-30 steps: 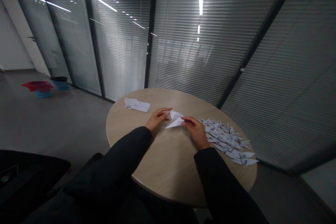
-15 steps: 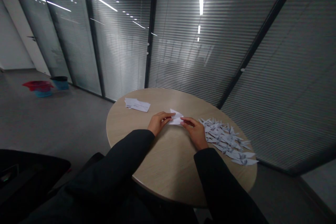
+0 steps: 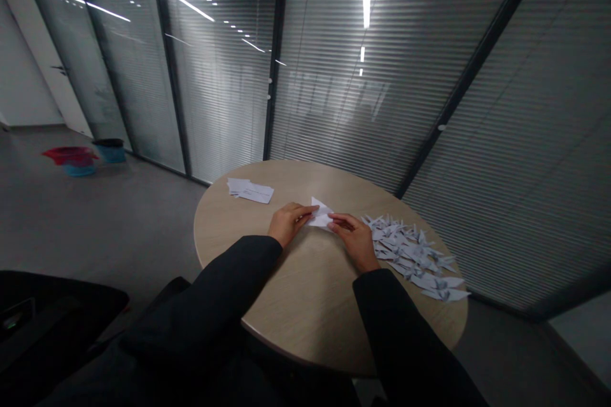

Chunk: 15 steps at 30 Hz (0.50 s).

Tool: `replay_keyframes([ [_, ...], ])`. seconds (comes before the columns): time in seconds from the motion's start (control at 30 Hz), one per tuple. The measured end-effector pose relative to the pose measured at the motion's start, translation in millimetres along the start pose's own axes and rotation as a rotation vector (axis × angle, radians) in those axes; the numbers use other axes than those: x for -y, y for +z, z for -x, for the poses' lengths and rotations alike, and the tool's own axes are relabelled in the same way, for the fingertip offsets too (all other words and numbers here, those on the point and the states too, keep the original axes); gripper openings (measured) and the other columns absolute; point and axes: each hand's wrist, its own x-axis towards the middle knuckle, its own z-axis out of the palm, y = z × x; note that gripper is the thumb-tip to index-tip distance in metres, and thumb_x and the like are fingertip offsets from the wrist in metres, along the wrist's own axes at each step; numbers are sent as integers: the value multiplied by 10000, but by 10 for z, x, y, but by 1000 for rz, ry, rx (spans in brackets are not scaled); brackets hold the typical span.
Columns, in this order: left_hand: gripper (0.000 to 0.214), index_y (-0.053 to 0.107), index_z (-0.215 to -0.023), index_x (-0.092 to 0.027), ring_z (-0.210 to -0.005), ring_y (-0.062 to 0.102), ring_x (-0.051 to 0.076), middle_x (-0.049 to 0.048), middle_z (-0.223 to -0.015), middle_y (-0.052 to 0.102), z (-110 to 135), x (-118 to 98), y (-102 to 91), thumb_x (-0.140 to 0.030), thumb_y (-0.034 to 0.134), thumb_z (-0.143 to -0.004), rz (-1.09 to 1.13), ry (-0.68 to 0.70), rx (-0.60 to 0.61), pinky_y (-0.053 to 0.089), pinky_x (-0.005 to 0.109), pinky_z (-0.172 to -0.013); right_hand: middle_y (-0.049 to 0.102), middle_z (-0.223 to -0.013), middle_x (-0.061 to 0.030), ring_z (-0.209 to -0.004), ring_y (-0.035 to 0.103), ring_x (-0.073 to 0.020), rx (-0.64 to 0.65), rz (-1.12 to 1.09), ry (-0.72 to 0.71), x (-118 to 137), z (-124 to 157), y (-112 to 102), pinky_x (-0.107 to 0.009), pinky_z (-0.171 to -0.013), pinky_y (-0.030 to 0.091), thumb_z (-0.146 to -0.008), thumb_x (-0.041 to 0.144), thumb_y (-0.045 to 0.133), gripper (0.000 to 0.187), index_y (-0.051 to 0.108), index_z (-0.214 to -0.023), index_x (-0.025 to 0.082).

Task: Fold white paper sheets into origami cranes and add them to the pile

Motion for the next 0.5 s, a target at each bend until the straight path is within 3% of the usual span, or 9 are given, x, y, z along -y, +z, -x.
replay_keyframes([
  [0.5, 118, 733, -831, -221, -826, 617, 192, 61, -868, 711, -63, -11, -6, -232, 639, -760, 216, -132, -137, 447, 317, -811, 703, -862, -66, -783, 636, -206, -42, 21, -10, 44, 7, -7, -352, -760, 500, -661, 413, 712, 324, 703, -895, 190],
])
